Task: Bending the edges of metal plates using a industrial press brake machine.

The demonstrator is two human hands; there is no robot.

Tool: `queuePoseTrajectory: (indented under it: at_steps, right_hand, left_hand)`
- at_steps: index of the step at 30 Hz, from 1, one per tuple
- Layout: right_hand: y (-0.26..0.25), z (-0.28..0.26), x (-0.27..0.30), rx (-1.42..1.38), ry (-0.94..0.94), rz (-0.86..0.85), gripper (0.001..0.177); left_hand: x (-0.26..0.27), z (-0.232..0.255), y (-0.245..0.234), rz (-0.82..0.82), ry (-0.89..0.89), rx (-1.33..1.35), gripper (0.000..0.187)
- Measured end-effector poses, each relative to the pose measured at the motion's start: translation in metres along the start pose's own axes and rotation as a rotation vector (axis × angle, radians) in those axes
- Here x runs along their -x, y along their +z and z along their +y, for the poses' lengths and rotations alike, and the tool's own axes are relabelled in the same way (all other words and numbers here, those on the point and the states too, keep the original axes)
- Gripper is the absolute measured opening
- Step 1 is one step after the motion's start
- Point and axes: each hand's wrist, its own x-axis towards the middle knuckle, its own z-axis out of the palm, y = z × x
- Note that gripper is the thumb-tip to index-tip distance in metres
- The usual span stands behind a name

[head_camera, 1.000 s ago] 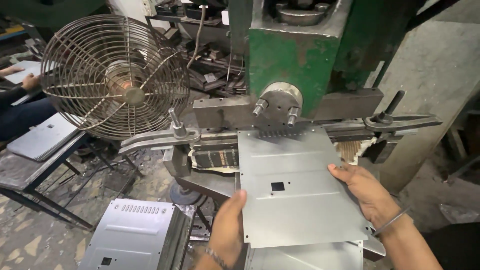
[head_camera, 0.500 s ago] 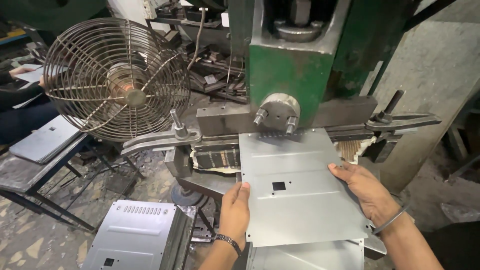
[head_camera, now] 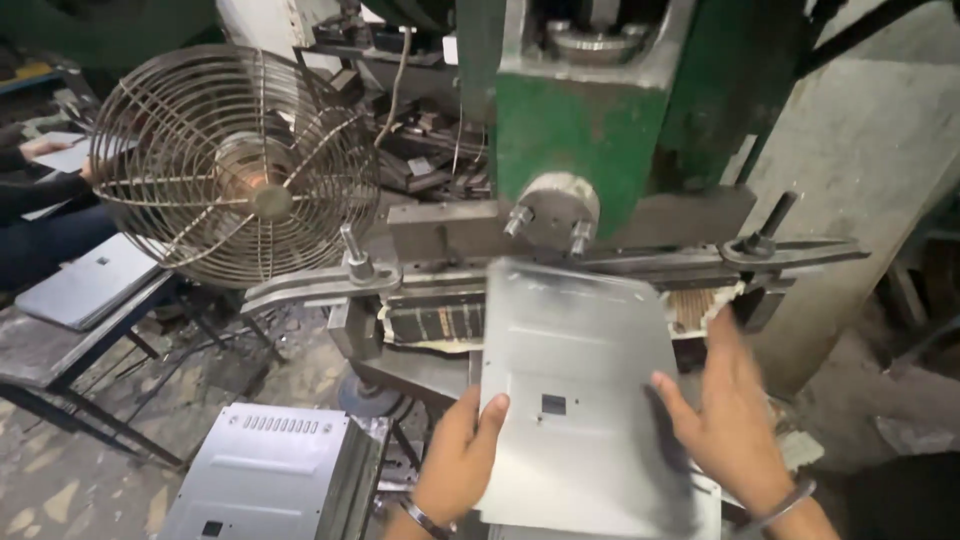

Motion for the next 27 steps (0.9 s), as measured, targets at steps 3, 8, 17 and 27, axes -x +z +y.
queuePoseTrajectory:
  at_steps: [3,8,17,27]
  right_hand:
    - [-0.060,-0.084,-0.010,0.267,-0.561,0.202,0.077]
    - [-0.027,-0.072,0.007,0.200,-0.471,-0.655,0.049]
    - [0.036,0.024,0.049,-0.793,0.440,-0.627,0.024]
    - [0.026,0.047,-0.034,-1.109,0.918,-0.383,0.028]
  left_hand:
    - [-0.005,0.031,-0.036,-0.299,0.269,-0.283,0.034]
    - [-0.023,0.085,-0.044,-0.786,0.522,-0.735,0.030]
    - [-0.006,0.001,-0.019,0.327,0.592,-0.631,0.067]
    - [-0.032,0.016,0.025,-0.004,-0.376,0.585,0.045]
